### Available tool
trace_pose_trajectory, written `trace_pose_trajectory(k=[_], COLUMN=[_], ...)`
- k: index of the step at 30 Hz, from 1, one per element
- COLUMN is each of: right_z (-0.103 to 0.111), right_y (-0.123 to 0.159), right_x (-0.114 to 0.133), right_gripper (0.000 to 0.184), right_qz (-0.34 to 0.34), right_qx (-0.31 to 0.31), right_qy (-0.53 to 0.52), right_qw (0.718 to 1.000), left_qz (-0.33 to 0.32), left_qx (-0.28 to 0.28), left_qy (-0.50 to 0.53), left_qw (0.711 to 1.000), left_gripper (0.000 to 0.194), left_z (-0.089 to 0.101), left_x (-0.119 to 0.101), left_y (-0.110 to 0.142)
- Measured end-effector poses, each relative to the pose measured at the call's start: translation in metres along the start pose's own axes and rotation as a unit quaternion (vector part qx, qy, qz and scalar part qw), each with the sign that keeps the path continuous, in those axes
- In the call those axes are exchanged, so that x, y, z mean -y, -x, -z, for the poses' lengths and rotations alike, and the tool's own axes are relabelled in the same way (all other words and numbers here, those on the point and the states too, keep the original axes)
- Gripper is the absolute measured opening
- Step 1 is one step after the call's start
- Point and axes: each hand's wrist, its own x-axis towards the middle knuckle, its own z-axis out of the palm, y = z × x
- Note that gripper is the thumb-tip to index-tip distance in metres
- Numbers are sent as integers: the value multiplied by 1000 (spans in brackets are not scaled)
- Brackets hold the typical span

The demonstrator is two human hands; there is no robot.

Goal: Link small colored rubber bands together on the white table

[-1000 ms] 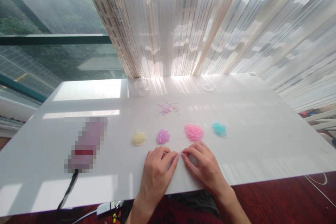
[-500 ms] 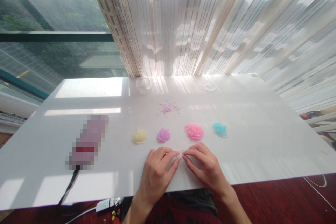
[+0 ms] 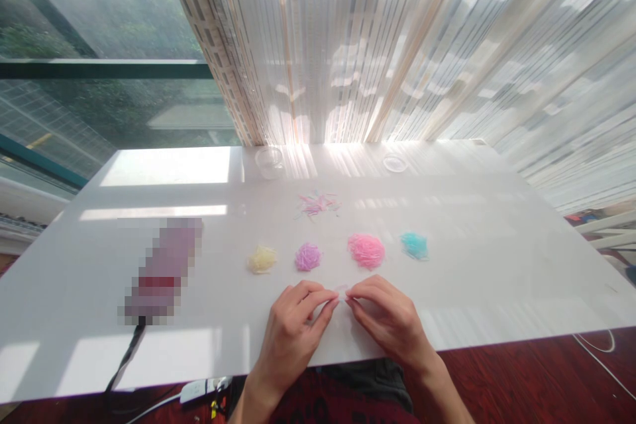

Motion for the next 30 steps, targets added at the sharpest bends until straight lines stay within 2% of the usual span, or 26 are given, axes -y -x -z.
trace_pose_trajectory(k=[8, 18, 30], right_z=[-2, 0, 1], right_y=[0, -2, -2], right_x=[-1, 2, 3], right_gripper=[17, 13, 10], right_qz=[12, 0, -14], right_qx=[-21, -8, -4], right_qy=[7, 5, -1], right_qw=[1000, 1000, 1000], left_qz=[14, 23, 21], left_qx=[-1, 25, 29], left_qy=[-2, -9, -17], left_qw=[1000, 999, 999], left_gripper=[8, 12, 14], left_z=[0, 1, 0], left_x=[0, -2, -3], left_y=[-1, 0, 0])
